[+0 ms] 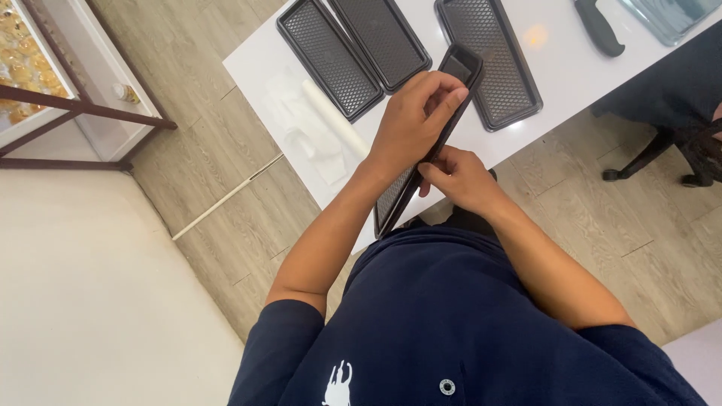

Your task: Separating a stack of nested black baking trays and laying them out on a table.

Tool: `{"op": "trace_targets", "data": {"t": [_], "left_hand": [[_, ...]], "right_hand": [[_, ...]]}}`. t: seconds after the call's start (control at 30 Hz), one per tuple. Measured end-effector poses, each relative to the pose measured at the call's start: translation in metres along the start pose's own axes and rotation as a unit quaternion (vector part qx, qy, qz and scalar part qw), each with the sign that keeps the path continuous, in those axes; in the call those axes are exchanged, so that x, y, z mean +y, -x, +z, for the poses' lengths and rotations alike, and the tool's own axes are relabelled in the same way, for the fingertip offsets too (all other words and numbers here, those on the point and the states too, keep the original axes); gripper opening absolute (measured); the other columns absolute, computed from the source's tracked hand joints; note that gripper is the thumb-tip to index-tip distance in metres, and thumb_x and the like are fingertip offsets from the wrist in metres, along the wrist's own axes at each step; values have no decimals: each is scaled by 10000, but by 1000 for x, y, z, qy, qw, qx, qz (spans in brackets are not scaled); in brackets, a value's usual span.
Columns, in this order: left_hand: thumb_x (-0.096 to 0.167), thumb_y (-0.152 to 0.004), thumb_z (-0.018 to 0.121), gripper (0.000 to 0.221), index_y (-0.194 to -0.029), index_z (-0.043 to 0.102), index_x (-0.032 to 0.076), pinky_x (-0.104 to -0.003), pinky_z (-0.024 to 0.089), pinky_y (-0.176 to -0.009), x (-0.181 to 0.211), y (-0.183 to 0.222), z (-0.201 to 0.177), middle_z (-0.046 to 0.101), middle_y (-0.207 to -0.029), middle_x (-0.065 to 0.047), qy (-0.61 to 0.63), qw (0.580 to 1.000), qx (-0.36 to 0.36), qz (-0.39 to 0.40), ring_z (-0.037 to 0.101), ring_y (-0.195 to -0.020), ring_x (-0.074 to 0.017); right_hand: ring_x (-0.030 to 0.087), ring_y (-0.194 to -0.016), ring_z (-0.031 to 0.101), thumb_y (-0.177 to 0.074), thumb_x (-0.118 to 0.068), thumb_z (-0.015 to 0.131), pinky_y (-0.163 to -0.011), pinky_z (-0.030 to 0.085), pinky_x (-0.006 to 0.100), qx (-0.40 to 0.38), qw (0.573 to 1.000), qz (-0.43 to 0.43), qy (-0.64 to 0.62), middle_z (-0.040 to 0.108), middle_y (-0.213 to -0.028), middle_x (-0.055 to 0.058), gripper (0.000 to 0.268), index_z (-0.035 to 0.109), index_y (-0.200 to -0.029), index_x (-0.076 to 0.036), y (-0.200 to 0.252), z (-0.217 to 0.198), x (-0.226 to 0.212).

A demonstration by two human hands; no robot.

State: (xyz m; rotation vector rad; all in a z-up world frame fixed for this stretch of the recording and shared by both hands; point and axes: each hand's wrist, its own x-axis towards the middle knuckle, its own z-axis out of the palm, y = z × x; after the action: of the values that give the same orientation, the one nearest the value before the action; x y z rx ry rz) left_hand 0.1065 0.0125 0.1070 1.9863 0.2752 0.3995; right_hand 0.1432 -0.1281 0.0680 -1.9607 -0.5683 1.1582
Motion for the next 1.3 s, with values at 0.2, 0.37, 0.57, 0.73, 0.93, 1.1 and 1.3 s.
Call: {"op": "trace_targets", "data": {"t": [0.2, 0.37, 0.57, 0.73, 0.93, 1.1, 1.3], "left_hand": [[313, -1004, 552, 150, -973, 621, 184, -325, 563, -638, -50, 8, 11, 554, -756, -7, -19, 998, 58, -4, 625, -690, -163], [254, -922, 596, 125, -1006, 582, 162, -345, 584, -650, -36, 16, 8, 565, -808, -33, -46, 996, 68, -25, 656, -728, -207], [258, -959, 614, 112, -983, 618, 148, -296, 581, -634, -31, 9, -2, 572, -793, -26, -55, 995, 80, 17, 658, -713, -181], [241, -991, 603, 106, -959, 590, 141, -268, 581, -603, -35, 20, -7, 552, -775, -28, -61, 996, 62, 36, 660, -716, -175], [220, -986, 624, 109, -962, 656, 118, -286, 598, -599, -16, 51, -21, 613, -794, -40, 18, 999, -24, -25, 691, -691, -170], [124, -912, 598, 121, -807, 545, 151, -241, 402, -623, 18, 62, -28, 513, -778, 43, 47, 998, -6, -46, 450, -676, -82], [180, -958, 649, 124, -920, 659, 63, -214, 562, -531, -36, 73, -17, 575, -698, -7, 222, 971, 9, -90, 627, -662, -78]], "right_hand": [[314, -873, 738, -937, -356, 657, -880, 538, 455, -10, 994, -108, -33, 768, -751, 116, 285, 707, -952, -76, 2, 3, 14], [410, -943, 736, -918, -382, 669, -908, 536, 519, 2, 994, -108, 26, 763, -788, 177, 353, 694, -946, -31, -5, 10, 25], [393, -1007, 741, -930, -468, 656, -899, 551, 528, 14, 991, -115, 67, 779, -882, 165, 417, 686, -1025, -62, -7, 11, 19], [485, -1105, 695, -1000, -441, 500, -944, 544, 601, -94, 981, -92, 140, 765, -1062, 284, 557, 607, -1269, 35, 25, -23, -30], [393, -1081, 668, -1064, -270, 711, -843, 568, 455, 218, 907, -354, 70, 653, -1071, 165, 316, 658, -1224, -3, 20, -40, -3], [479, -1227, 669, -1035, -94, 751, -1032, 584, 544, 272, 749, -573, 191, 640, -1340, 207, 213, 701, -1232, -31, 24, -33, -21], [371, -1181, 681, -888, -101, 852, -1006, 553, 461, 287, 756, -570, 146, 724, -1273, 192, 335, 789, -1217, -89, 19, -24, -13]]}}
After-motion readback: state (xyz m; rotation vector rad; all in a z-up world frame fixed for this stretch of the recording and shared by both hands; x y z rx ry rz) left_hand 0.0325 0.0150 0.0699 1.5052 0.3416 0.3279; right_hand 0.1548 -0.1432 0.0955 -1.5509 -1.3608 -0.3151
